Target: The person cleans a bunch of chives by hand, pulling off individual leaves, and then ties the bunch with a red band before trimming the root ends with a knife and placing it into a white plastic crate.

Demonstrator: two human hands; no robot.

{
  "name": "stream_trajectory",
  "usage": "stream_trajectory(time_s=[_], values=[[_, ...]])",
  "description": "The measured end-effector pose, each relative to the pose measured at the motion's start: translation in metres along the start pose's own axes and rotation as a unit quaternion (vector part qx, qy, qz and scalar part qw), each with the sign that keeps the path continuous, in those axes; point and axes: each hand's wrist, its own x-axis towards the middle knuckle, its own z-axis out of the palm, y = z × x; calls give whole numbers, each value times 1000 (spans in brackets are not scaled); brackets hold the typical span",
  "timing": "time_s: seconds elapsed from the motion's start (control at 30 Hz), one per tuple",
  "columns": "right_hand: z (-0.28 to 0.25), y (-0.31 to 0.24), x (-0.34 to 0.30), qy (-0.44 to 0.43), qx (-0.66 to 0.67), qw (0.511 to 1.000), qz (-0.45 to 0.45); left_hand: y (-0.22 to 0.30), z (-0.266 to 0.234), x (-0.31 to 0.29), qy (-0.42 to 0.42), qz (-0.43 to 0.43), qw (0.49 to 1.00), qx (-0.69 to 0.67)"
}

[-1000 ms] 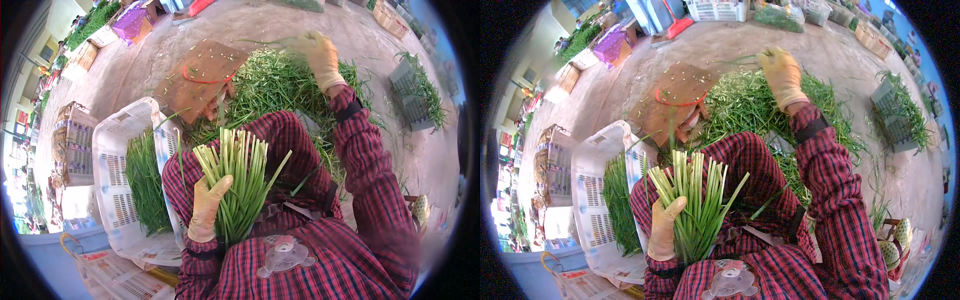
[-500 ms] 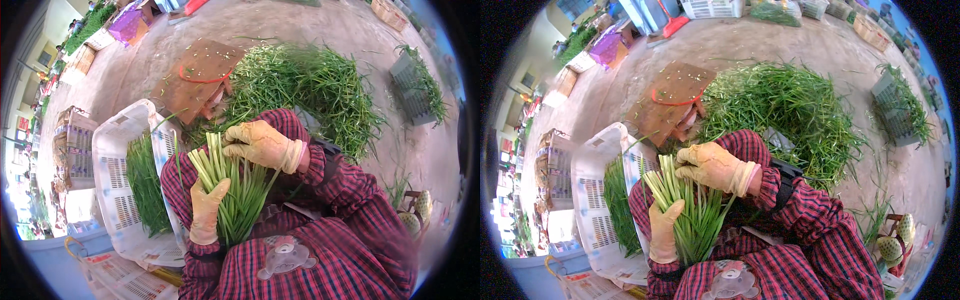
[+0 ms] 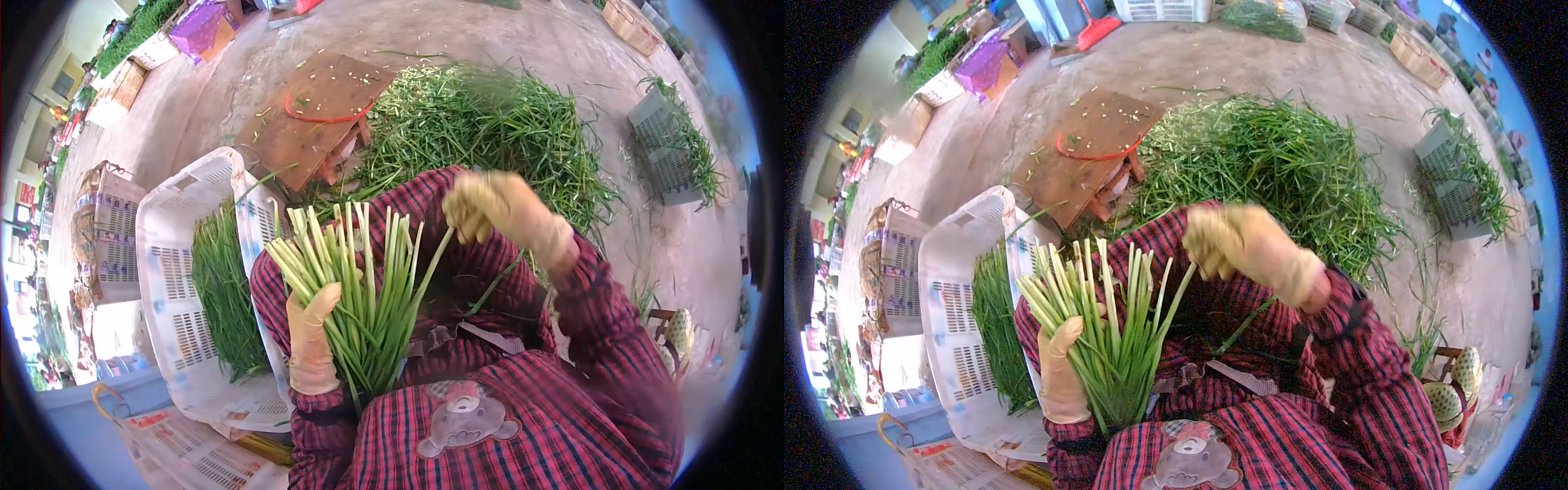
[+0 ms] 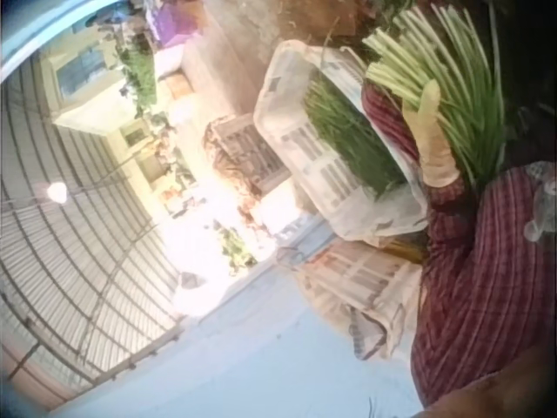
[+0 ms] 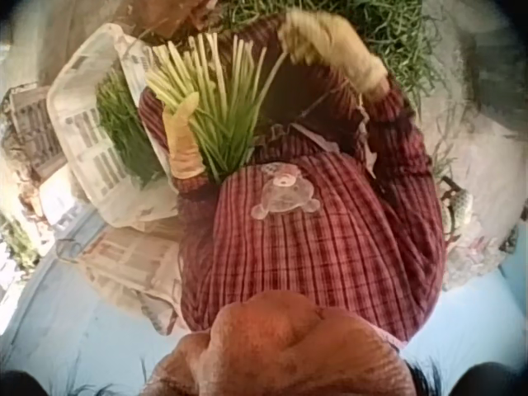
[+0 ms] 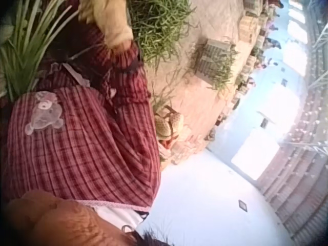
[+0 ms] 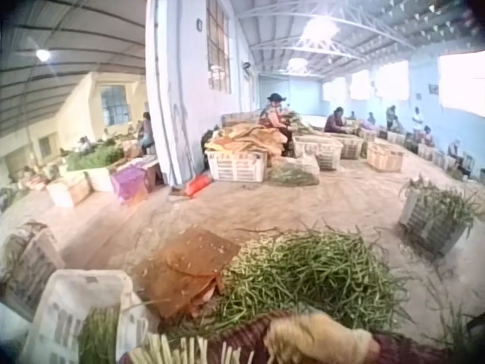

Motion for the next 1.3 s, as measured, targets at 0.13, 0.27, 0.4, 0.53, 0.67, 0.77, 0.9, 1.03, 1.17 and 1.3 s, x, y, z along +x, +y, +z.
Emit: stream_trajectory(time_s=[0.13, 0.27, 0.4, 0.53, 0.67, 0.77, 0.9, 1.03, 1.17, 1.3], values=[[13, 19, -34, -66, -206, 975, 48, 1, 5, -1, 1, 15, 999, 31], [33, 30, -34, 108, 26, 994, -15, 4, 5, -4, -12, 12, 999, 46], [43, 18, -41, 98, 25, 986, 136, 2, 6, -6, -19, 20, 999, 38], [60, 23, -23, 46, -90, 994, -50, -1, 10, -8, -28, 6, 1000, -9], [66, 42, 2, 28, -13, 998, -59, 1, 10, -12, -25, 2, 999, -19], [41, 35, 7, 73, 14, 981, -178, 1, 8, -12, -24, 22, 999, -8], [-54, -5, 7, 401, 218, 867, -199, 0, 6, -11, -21, 23, 1000, 4], [-46, 5, -35, 319, 109, 937, -90, 0, 2, -10, -26, 27, 999, -4], [18, 28, -61, -95, -25, 974, 203, 0, -3, -7, -57, 29, 998, 4], [64, 24, -40, -192, -137, 964, 126, 3, -12, -2, -75, -10, 997, 20]])
